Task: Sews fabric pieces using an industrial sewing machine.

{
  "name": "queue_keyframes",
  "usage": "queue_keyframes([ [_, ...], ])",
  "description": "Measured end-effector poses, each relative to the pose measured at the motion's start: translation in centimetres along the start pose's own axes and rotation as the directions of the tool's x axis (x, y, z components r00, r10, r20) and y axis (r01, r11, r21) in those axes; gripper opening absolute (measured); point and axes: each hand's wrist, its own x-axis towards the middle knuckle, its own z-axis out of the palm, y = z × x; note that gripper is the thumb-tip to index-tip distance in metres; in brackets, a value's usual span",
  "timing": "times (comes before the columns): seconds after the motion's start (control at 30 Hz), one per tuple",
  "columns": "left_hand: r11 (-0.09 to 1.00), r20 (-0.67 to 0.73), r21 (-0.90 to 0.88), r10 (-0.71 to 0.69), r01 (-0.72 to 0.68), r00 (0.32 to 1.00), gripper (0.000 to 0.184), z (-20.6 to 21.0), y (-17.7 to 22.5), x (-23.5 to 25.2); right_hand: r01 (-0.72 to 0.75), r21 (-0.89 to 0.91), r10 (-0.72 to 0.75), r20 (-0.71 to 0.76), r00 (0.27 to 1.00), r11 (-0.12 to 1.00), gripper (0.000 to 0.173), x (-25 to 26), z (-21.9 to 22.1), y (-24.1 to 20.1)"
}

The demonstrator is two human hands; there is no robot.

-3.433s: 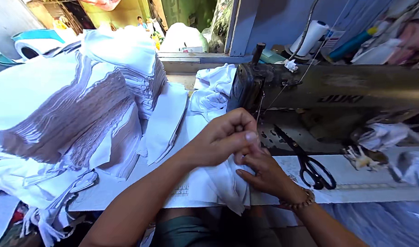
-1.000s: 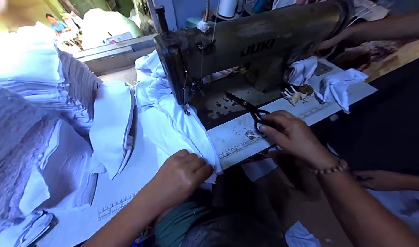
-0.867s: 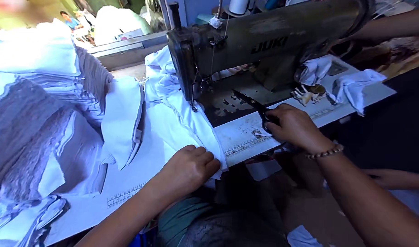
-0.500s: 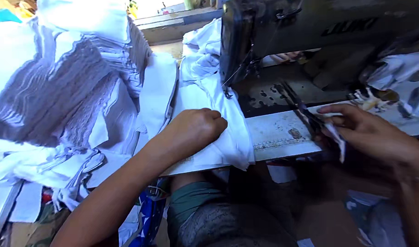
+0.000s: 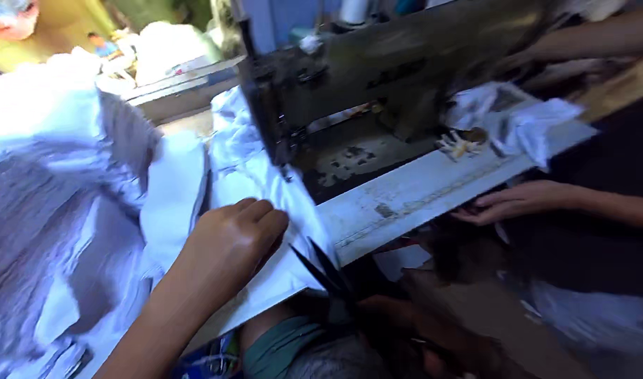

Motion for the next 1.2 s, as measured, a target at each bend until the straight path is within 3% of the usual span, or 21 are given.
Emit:
queue_keyframes([
  [0.1, 1.0, -0.055, 0.011, -0.012, 0.013, 0.998, 0.025, -0.2, 0.9, -0.2, 0.111, 0.104, -0.115, 0.03, 0.993, 0.988, 0.075, 1.7, 0.0, 1.6],
  [0.23, 0.999, -0.051, 0.034, 0.005, -0.003, 0.999, 0.025, -0.5, 1.5, -0.3, 0.144, 0.181, -0.144, -0.01, 0.99, 0.973, 0.072, 3.0, 0.9, 1.2],
  [0.4, 1.0, 0.033, 0.011, -0.016, 0.015, 0.999, 0.02, -1.6, 2.6, 0.0, 0.328, 0.246, -0.312, -0.103, 0.944, 0.912, 0.047, 3.7, 1.8, 1.8],
  [0.5, 1.0, 0.04, 0.016, -0.022, 0.022, 0.999, 0.019, -1.8, 3.1, 0.4, 0.432, 0.24, -0.402, -0.166, 0.901, 0.869, 0.041, 3.5, 1.6, 2.1],
  [0.6, 0.999, -0.017, -0.005, -0.04, 0.04, 0.999, 0.02, -1.4, 3.0, 0.3, 0.435, 0.14, -0.393, -0.252, 0.884, 0.889, 0.045, 2.4, 1.0, 0.9],
  [0.7, 0.971, -0.18, -0.224, -0.126, 0.084, 0.976, 0.024, 0.0, 2.6, -0.5, 0.373, -0.276, -0.459, -0.412, 0.787, 0.886, 0.049, 1.7, -0.5, -0.8],
  [0.77, 0.894, -0.284, -0.428, -0.27, 0.13, 0.92, 0.022, 1.4, 3.2, -1.2, 0.228, -0.578, -0.547, -0.469, 0.693, 0.784, 0.049, 1.6, -2.1, -1.7],
  [0.87, 0.699, -0.302, -0.691, -0.509, 0.183, 0.806, 0.011, 3.8, 4.5, -1.9, -0.049, -0.801, -0.611, -0.493, 0.619, 0.597, 0.037, 1.5, -4.9, -3.4],
  [0.97, 0.428, -0.169, -0.87, -0.724, 0.244, 0.669, 0.01, 5.2, 4.6, -2.7, -0.318, -0.859, -0.53, -0.501, 0.684, 0.4, 0.033, 2.1, -7.8, -5.4],
  [1.03, 0.265, -0.076, -0.934, -0.801, 0.238, 0.594, 0.011, 5.1, 4.1, -2.6, -0.395, -0.886, -0.486, -0.464, 0.741, 0.243, 0.031, 3.2, -9.7, -6.3],
  [1.1, 0.211, -0.041, -0.952, -0.806, 0.222, 0.591, 0.01, 4.7, 3.8, -2.3, -0.42, -0.898, -0.444, -0.433, 0.784, 0.133, 0.03, 4.3, -11.3, -7.1],
  [1.2, 0.241, -0.059, -0.95, -0.763, 0.199, 0.644, 0.008, 4.6, 3.5, -2.2, -0.395, -0.916, -0.402, -0.387, 0.83, 0.067, 0.033, 5.1, -12.7, -7.8],
])
